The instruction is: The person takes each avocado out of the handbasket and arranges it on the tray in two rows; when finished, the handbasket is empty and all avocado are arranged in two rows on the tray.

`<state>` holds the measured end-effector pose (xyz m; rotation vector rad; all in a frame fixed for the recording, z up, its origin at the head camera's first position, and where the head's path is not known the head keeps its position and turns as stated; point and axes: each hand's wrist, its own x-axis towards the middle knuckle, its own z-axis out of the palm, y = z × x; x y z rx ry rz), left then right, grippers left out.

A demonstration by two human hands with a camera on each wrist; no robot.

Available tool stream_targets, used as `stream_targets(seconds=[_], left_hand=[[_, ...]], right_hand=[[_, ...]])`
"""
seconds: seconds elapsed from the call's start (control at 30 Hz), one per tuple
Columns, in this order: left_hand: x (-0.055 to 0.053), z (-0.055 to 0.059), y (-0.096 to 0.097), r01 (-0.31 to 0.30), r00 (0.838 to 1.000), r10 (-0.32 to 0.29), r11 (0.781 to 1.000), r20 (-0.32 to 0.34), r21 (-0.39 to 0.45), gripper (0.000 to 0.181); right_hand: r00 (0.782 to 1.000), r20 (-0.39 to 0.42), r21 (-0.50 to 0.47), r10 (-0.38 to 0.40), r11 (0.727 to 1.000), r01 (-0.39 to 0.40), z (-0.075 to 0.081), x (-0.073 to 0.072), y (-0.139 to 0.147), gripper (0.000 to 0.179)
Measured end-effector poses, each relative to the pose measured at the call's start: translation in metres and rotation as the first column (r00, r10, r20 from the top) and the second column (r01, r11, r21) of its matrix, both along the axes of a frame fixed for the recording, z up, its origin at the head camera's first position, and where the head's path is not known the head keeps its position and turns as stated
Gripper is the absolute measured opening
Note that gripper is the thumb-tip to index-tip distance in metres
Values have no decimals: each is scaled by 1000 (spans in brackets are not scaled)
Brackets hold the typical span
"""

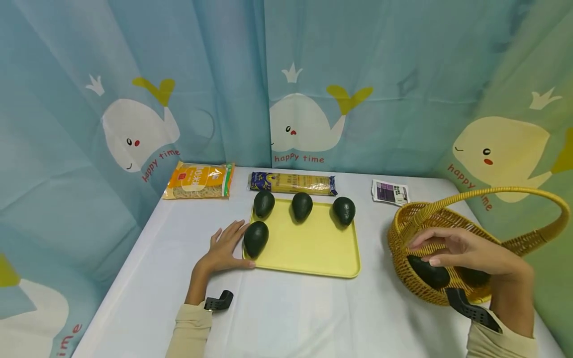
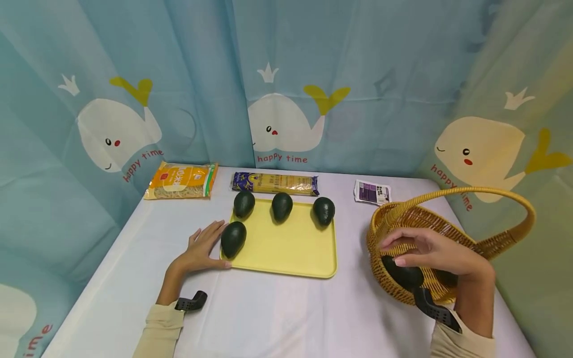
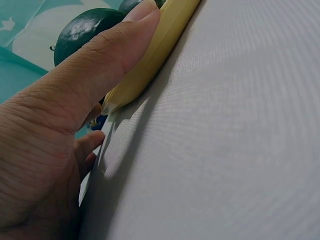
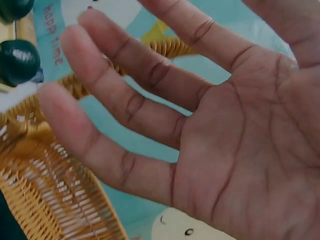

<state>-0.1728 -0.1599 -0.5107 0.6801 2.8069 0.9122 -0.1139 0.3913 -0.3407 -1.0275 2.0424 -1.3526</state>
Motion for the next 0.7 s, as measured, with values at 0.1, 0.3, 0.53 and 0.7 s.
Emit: stream_targets(seconds=[0.1, 0.3, 0.53, 0.7], left_hand=[[0, 0, 0, 0, 1000, 0, 1000, -7, 0, 113], [0, 1, 0, 1, 1000, -1, 1000, -10, 10, 113], [0, -2, 0, 1, 1000, -1, 1000, -4, -4, 114], [0, -2, 0, -2, 1000, 2, 1000, -6, -1, 113]], right_hand=[[999, 35, -13, 0, 1000, 0, -5, -4, 9, 41], [998, 42, 49, -44, 998, 42, -20, -14, 31, 37], [977, 191, 82, -90, 994, 75, -34, -27, 48, 33], [966, 246, 81, -77, 995, 59, -41, -36, 55, 32]])
